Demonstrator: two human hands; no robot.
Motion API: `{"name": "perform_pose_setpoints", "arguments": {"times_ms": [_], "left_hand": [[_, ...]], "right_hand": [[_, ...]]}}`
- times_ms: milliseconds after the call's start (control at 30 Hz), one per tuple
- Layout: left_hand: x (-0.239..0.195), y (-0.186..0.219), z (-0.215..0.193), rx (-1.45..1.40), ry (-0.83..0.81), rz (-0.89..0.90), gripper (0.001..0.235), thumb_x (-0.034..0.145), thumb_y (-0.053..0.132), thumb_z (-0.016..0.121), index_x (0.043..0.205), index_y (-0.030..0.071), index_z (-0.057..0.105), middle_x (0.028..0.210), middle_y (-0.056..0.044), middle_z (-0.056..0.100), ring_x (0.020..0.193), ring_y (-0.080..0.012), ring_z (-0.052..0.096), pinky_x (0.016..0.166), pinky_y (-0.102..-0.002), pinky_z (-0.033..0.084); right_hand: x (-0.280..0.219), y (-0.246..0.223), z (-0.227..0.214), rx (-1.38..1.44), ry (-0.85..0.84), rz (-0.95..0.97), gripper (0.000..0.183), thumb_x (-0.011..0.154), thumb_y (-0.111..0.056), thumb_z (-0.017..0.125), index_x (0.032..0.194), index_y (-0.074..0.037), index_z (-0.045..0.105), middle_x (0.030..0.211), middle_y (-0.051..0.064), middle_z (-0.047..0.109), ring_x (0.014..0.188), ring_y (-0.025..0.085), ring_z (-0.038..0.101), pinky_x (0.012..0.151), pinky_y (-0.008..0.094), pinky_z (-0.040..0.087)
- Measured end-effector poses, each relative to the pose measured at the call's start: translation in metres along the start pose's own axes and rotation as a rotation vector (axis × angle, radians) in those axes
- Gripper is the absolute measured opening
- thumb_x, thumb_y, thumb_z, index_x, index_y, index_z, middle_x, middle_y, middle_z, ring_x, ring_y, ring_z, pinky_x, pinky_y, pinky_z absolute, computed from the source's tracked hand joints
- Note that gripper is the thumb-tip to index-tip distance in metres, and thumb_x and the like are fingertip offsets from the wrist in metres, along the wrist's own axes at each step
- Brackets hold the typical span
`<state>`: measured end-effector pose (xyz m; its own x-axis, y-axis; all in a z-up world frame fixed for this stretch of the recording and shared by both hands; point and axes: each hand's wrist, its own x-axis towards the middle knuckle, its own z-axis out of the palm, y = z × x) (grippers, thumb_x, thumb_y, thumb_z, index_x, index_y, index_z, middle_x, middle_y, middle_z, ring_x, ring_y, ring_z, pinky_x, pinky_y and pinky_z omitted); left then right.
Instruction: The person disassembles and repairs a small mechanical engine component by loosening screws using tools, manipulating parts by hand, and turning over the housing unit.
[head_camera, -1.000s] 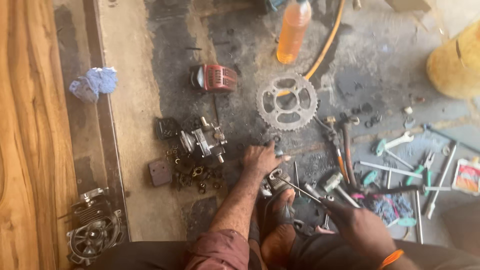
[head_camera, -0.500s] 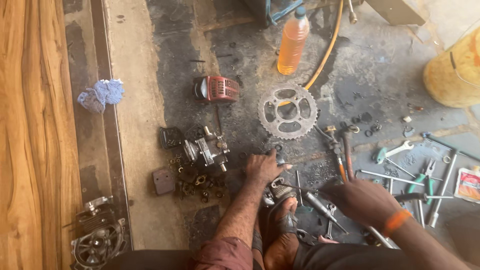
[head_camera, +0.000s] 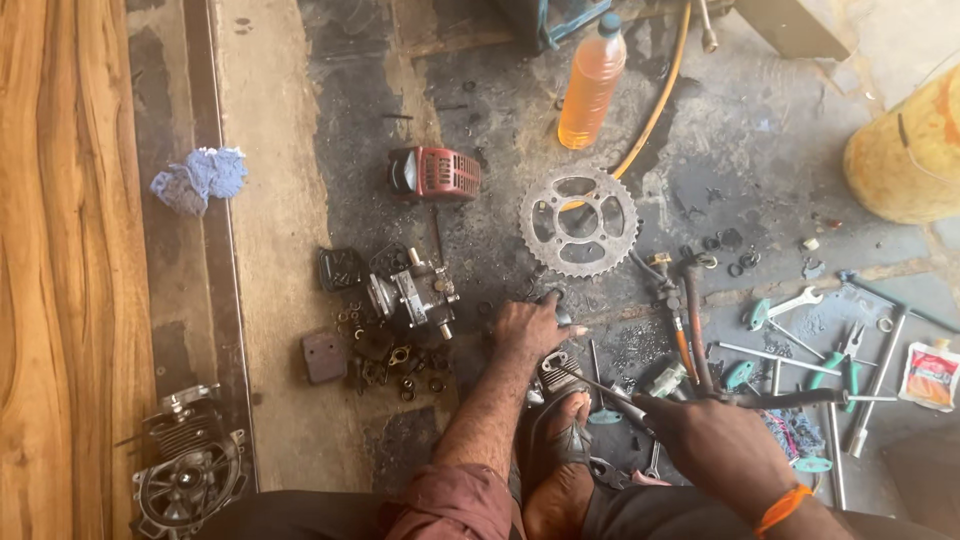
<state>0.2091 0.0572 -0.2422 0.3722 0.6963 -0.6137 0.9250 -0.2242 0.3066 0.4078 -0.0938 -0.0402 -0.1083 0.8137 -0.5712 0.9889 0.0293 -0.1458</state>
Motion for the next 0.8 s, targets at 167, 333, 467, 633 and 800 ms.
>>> {"name": "perform_pose_setpoints", "arguments": {"times_ms": [167,333,467,633,800], "left_hand": [[0.003,0.001,-0.001,0.058,-0.027,0.013,0.103,0.089,0.087,0.04,0.159,0.014,0.03,0.125,-0.019,0.071,0.111,-0.0365,0.07,0.104,-0.052,0.053],[0.008,0.002,0.001,0.054,-0.019,0.01,0.105,0.086,0.088,0.038,0.161,0.016,0.025,0.124,-0.018,0.07,0.102,-0.0352,0.074,0.1,-0.053,0.055],[0.009,0.001,0.004,0.082,-0.029,-0.012,0.108,0.083,0.09,0.039,0.161,0.015,0.027,0.119,-0.018,0.073,0.098,-0.034,0.075,0.093,-0.053,0.06],[0.003,0.003,0.002,0.028,-0.031,-0.025,0.106,0.085,0.088,0.041,0.16,0.014,0.033,0.118,-0.019,0.073,0.099,-0.0342,0.076,0.091,-0.051,0.063],[0.004,-0.003,0.008,-0.003,0.047,0.014,0.106,0.083,0.088,0.045,0.16,0.016,0.031,0.127,-0.019,0.07,0.109,-0.0378,0.07,0.104,-0.05,0.052]], "right_hand": [[-0.013,0.017,0.079,0.336,0.081,0.104,0.038,0.095,-0.041,0.065,0.132,-0.031,0.069,0.082,0.009,0.08,0.07,0.024,0.081,0.069,0.039,0.066],[-0.021,0.013,0.134,0.382,0.393,0.004,0.042,0.085,-0.035,0.069,0.127,-0.027,0.073,0.084,0.015,0.08,0.073,0.027,0.08,0.067,0.043,0.064],[-0.012,0.023,0.06,0.137,0.078,-0.072,0.049,0.092,-0.024,0.058,0.141,-0.025,0.062,0.084,0.008,0.08,0.07,0.024,0.079,0.065,0.042,0.064],[0.017,0.04,0.029,0.026,-0.107,-0.04,0.037,0.096,-0.027,0.061,0.132,-0.028,0.065,0.086,0.011,0.078,0.076,0.028,0.078,0.067,0.044,0.062],[-0.011,0.028,0.13,0.501,0.429,-0.191,0.039,0.087,-0.023,0.068,0.126,-0.023,0.067,0.082,0.019,0.075,0.078,0.035,0.078,0.064,0.048,0.06]]}}
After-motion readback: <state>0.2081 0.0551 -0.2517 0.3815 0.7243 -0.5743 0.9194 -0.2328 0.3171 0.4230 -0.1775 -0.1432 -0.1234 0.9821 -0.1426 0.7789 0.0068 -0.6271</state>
